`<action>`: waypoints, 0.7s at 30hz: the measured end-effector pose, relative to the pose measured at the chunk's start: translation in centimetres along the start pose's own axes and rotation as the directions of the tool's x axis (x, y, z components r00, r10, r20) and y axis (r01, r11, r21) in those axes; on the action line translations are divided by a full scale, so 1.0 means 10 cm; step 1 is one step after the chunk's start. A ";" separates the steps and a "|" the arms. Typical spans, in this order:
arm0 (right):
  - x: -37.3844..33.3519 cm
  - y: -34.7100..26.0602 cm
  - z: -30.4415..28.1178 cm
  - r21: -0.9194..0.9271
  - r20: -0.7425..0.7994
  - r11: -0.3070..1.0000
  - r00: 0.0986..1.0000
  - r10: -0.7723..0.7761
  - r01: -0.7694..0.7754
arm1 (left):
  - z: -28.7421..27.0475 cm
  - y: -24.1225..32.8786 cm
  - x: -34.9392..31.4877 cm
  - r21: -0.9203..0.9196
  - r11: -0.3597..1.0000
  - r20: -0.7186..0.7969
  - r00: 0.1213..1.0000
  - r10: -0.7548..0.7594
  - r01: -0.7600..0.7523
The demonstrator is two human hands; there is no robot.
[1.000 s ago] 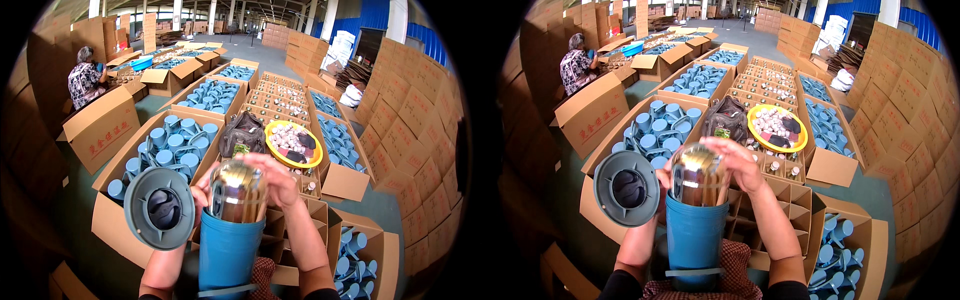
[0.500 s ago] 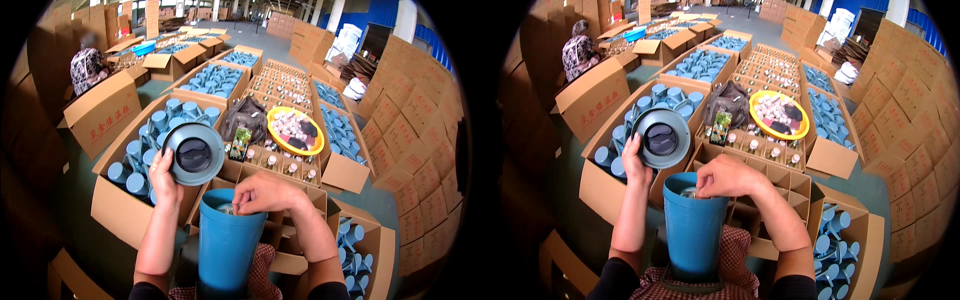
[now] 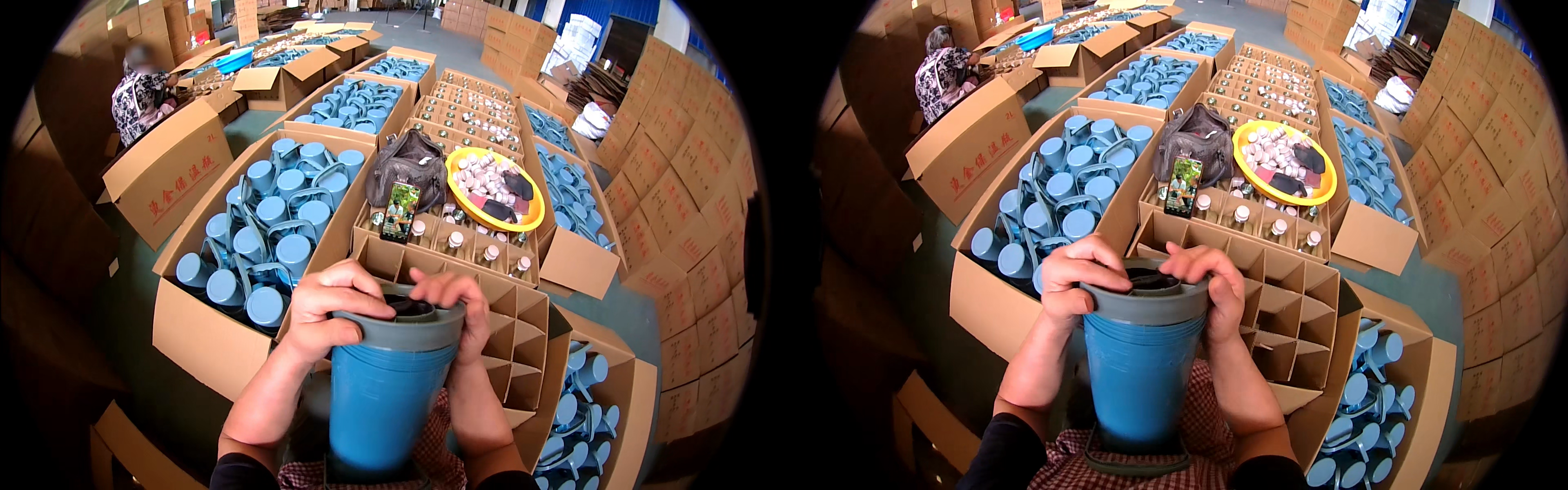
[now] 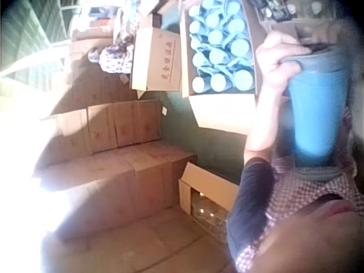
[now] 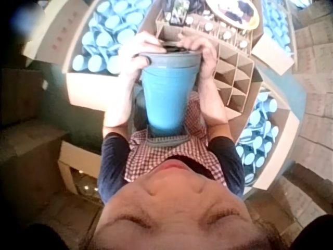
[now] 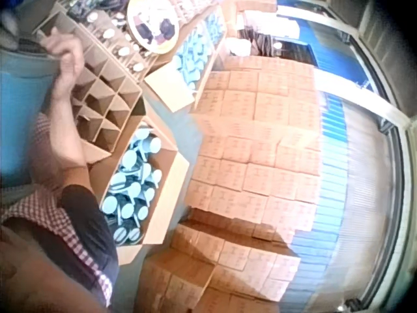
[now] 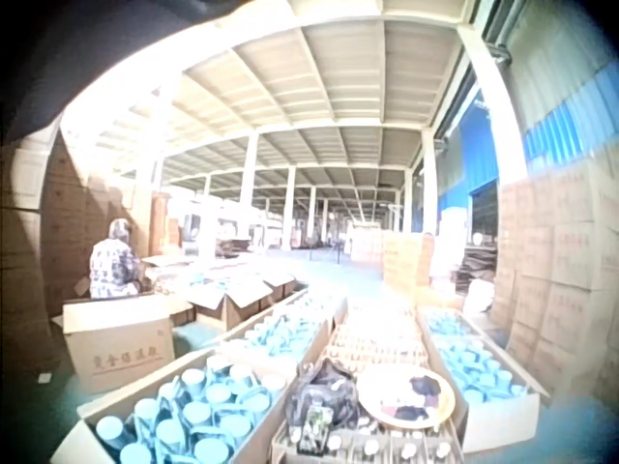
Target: The person assembles light blue water bottles by inserting a metal inner liner into the plastic body and screwing on the lid. The person handles the bottles one at a time, placing the finished units into a cardboard box.
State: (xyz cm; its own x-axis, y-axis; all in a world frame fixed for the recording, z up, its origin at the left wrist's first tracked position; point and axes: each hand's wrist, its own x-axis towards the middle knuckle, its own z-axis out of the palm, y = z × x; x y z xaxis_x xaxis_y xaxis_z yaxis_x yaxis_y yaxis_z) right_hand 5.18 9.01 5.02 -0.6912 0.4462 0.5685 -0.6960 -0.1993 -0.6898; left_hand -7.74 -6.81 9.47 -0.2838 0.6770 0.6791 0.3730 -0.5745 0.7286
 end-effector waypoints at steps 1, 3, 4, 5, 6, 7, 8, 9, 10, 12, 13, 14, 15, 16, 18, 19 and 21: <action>0.01 0.00 0.01 0.005 0.012 0.997 0.997 -0.074 0.074 | 0.00 0.03 0.05 0.026 0.997 0.017 0.997 0.072 -0.073; 0.00 -0.05 0.13 -0.013 -0.046 0.988 0.987 -0.153 0.152 | -0.01 0.03 0.05 0.043 0.988 0.064 0.987 0.145 -0.148; -0.02 -0.09 0.14 -0.080 -0.034 0.985 0.987 -0.158 0.155 | -0.01 0.04 0.04 0.050 0.981 0.089 0.979 0.184 -0.189; -0.05 -0.14 0.14 -0.146 -0.022 0.977 0.986 -0.162 0.158 | -0.02 0.04 0.02 0.070 0.963 0.119 0.961 0.250 -0.259; -0.09 -0.18 0.13 -0.209 -0.012 0.965 0.986 -0.164 0.157 | -0.04 0.07 0.01 0.105 0.963 0.139 0.963 0.231 -0.247; -0.11 -0.28 0.11 -0.399 0.001 0.906 0.988 -0.157 0.144 | -0.05 0.13 -0.01 0.139 0.962 0.159 0.964 0.212 -0.235; -0.14 -0.33 0.15 -0.449 -0.007 0.882 0.986 -0.168 0.147 | -0.07 0.22 -0.02 0.174 0.959 0.178 0.965 0.192 -0.223; -0.17 -0.39 0.21 -0.501 -0.016 0.853 0.984 -0.177 0.145 | -0.11 0.34 0.04 0.263 0.930 0.272 0.944 0.186 -0.258; -0.19 -0.45 0.27 -0.552 -0.024 0.821 0.982 -0.187 0.143 | -0.07 0.51 0.07 0.402 0.889 0.305 0.947 0.096 -0.220; -0.22 -0.48 0.38 -0.647 -0.032 0.752 0.981 -0.194 0.128 | 0.07 0.84 0.10 0.657 0.736 0.333 0.939 -0.091 -0.161; -0.23 -0.48 0.39 -0.679 -0.018 0.722 0.980 -0.197 0.132 | 0.14 0.86 0.06 0.700 0.695 0.318 0.943 -0.093 -0.167; -0.23 -0.48 0.41 -0.710 -0.004 0.691 0.980 -0.198 0.136 | 0.15 0.85 0.02 0.703 0.691 0.312 0.946 -0.085 -0.170; -0.22 -0.49 0.42 -0.724 0.018 0.672 0.977 -0.211 0.158 | 0.16 0.86 0.00 0.712 0.680 0.308 0.948 -0.077 -0.176; -0.21 -0.48 0.41 -0.726 0.022 0.669 0.978 -0.209 0.159 | 0.17 0.86 -0.02 0.721 0.669 0.304 0.950 -0.070 -0.181; -0.20 -0.43 0.39 -0.734 0.036 0.660 0.980 -0.198 0.160 | 0.22 0.84 -0.05 0.725 0.671 0.239 0.970 -0.035 -0.154; -0.18 -0.40 0.42 -0.724 0.029 0.665 0.972 -0.234 0.181 | 0.21 0.81 -0.09 0.724 0.674 0.225 0.974 -0.030 -0.147; -0.20 -0.36 0.42 -0.731 0.032 0.657 0.970 -0.239 0.186 | 0.20 0.75 -0.14 0.719 0.682 0.194 0.981 -0.009 -0.136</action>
State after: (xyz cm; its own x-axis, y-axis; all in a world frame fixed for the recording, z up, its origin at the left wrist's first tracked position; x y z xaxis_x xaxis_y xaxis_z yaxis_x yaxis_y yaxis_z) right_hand 8.22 5.18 8.23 -0.5104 0.4531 0.7309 -0.4430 0.5899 -0.6751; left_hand -2.79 -11.15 13.86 -0.1103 0.7586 0.6421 0.9279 -0.1530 0.3401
